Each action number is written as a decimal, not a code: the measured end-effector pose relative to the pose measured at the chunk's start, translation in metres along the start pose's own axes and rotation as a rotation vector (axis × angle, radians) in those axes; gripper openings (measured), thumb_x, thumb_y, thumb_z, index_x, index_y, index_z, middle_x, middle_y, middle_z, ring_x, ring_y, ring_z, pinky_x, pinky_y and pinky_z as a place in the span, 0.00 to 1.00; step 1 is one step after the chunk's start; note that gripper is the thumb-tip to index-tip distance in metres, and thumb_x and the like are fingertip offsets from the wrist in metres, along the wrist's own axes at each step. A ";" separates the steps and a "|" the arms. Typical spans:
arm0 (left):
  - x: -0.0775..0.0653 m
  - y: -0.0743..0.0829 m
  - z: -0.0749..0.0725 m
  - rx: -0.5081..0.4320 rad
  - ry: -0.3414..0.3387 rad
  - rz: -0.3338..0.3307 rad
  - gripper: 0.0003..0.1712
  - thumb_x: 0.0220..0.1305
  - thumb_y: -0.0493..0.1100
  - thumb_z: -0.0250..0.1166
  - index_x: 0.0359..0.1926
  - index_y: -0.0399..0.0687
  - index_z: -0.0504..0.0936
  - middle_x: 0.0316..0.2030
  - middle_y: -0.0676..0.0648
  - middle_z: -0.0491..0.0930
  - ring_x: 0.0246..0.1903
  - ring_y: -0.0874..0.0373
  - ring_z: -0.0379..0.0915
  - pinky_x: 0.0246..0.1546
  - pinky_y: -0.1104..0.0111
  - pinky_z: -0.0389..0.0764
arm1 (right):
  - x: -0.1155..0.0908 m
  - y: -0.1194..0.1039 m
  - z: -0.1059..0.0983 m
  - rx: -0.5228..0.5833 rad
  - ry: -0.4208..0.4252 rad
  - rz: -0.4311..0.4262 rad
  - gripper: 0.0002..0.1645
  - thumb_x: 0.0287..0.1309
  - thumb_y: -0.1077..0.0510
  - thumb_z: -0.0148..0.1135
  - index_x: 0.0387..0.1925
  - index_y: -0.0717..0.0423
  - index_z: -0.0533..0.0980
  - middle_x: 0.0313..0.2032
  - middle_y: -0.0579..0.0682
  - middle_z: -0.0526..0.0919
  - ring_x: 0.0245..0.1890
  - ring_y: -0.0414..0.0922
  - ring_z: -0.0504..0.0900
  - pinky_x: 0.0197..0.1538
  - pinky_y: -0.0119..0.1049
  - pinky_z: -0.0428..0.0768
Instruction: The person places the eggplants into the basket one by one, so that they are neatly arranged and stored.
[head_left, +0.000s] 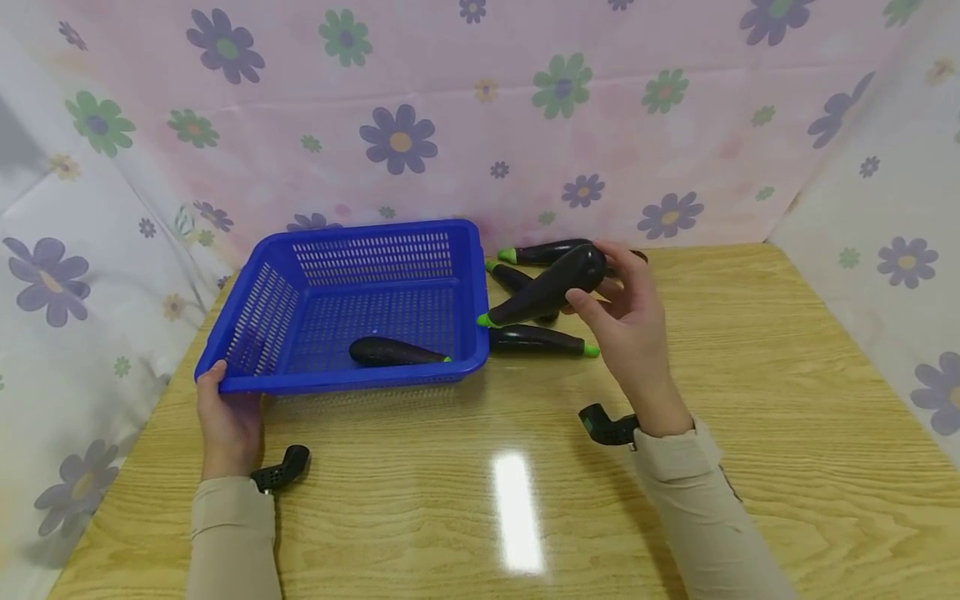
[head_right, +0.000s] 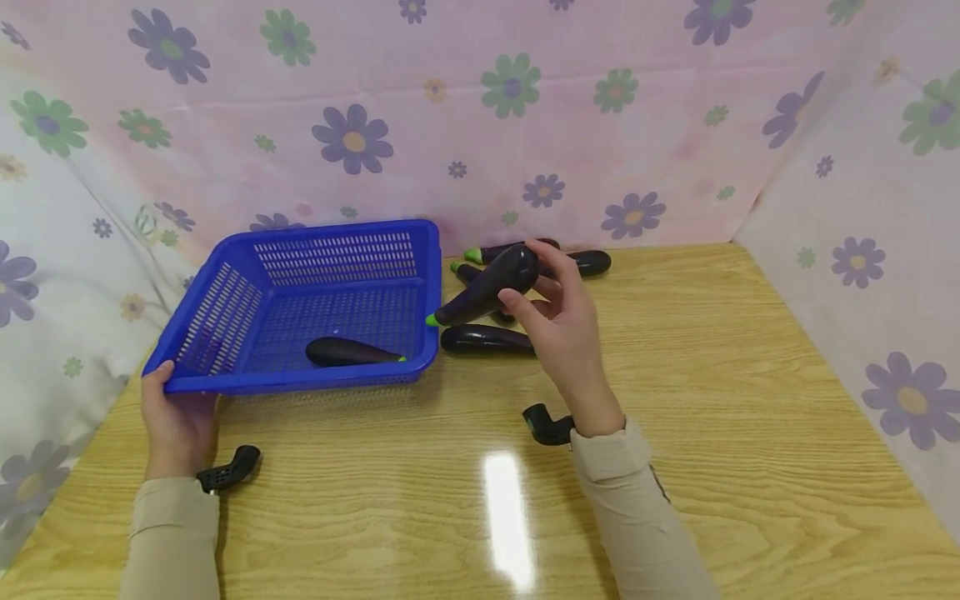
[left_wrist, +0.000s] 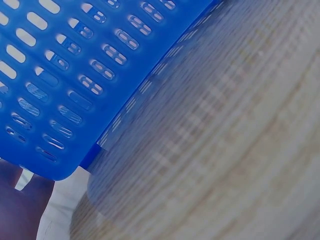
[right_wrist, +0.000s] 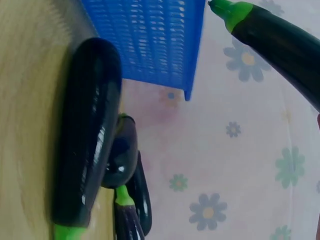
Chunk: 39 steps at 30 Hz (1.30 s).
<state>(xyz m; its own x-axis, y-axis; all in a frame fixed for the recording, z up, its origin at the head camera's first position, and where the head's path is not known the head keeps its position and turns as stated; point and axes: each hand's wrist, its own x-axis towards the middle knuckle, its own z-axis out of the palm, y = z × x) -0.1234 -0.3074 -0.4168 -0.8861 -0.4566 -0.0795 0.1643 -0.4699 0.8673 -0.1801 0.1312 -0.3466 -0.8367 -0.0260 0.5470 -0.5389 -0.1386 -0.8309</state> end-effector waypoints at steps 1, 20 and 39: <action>0.000 0.000 0.000 -0.006 0.000 0.003 0.28 0.64 0.51 0.47 0.64 0.59 0.52 0.65 0.50 0.58 0.65 0.56 0.51 0.65 0.68 0.51 | -0.001 0.001 0.002 -0.015 -0.009 0.007 0.33 0.52 0.70 0.61 0.60 0.57 0.64 0.49 0.54 0.69 0.44 0.46 0.79 0.39 0.32 0.80; 0.003 -0.001 -0.002 -0.018 -0.017 0.011 0.28 0.64 0.50 0.48 0.64 0.58 0.51 0.65 0.50 0.57 0.65 0.56 0.51 0.64 0.68 0.51 | -0.009 0.021 0.027 -0.466 -0.194 -0.120 0.33 0.43 0.61 0.71 0.55 0.51 0.71 0.50 0.49 0.76 0.39 0.42 0.78 0.38 0.36 0.79; 0.003 0.000 0.000 -0.030 -0.009 0.002 0.29 0.64 0.50 0.49 0.64 0.59 0.53 0.65 0.50 0.59 0.64 0.56 0.52 0.65 0.68 0.50 | -0.017 0.028 0.046 -0.664 -0.299 -0.086 0.30 0.52 0.53 0.65 0.57 0.50 0.69 0.52 0.50 0.72 0.32 0.41 0.73 0.29 0.32 0.77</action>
<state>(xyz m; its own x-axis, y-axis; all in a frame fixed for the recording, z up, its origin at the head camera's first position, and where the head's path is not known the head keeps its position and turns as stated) -0.1264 -0.3090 -0.4167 -0.8896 -0.4509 -0.0729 0.1792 -0.4915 0.8523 -0.1766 0.0822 -0.3741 -0.7776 -0.3241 0.5388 -0.6263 0.4746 -0.6185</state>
